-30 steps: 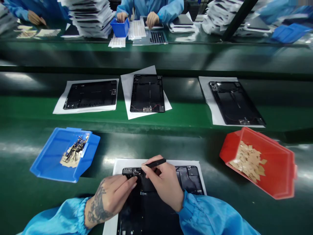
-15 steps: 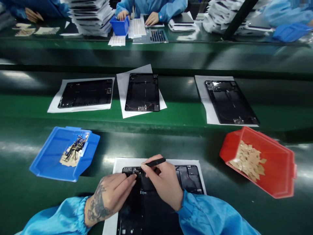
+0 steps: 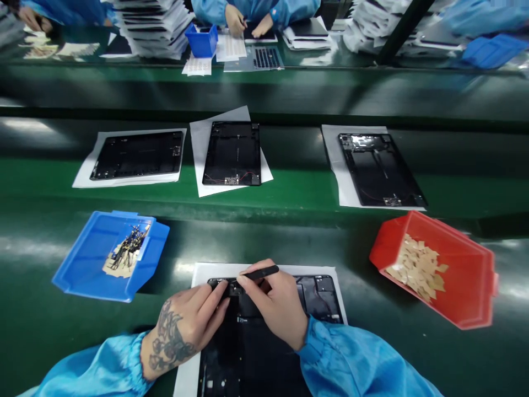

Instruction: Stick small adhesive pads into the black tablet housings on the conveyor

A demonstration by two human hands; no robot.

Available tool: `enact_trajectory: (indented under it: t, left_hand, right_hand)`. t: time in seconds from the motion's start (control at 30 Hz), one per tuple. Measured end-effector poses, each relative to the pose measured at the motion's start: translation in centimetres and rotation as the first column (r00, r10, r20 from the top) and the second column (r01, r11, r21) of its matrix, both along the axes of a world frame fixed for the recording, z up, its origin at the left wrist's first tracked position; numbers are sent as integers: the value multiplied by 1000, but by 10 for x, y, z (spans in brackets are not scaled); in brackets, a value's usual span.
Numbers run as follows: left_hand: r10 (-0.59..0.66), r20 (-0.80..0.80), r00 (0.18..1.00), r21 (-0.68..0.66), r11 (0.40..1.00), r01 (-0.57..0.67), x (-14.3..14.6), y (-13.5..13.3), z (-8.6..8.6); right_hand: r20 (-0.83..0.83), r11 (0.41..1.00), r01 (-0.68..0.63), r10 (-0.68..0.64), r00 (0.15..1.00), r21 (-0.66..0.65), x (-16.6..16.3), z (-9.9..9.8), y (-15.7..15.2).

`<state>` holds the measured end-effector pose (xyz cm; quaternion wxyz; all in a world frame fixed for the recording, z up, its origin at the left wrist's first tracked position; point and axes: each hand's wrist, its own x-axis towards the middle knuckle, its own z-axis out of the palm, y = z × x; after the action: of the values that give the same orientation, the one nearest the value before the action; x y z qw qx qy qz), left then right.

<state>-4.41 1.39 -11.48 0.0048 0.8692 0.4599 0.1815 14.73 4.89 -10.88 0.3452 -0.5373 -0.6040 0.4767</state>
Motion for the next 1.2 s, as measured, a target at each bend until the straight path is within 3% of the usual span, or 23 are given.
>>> enact_trajectory:
  t: [0.2, 0.27, 0.53, 0.7, 1.0, 1.2]
  left_hand:
    - [24, -22, 999, -4, 1000, -24, 1, 0, 0]
    - [28, -23, 999, 5, 1000, -28, 1, 0, 0]
    - [39, -23, 999, -4, 999, -39, 1, -1, 0]
    - [38, 4, 999, -41, 998, -38, 1, -1, 4]
    - [21, 15, 1000, -76, 997, -19, 1, 0, 9]
    - [17, 11, 1000, -64, 998, -16, 1, -1, 8]
  right_hand:
    - [112, 943, -56, 20, 994, 327, 4, 4, -1]
    - [112, 924, -34, -10, 994, 382, 8, 6, -1]
    - [75, 991, 13, -22, 997, 130, 11, 1, -3]
    - [-40, 995, 75, -78, 996, -66, 7, 0, -1]
    - [-26, 990, 82, -85, 996, -111, 8, 1, 2]
    - [53, 995, 72, -68, 996, -67, 8, 1, 0]
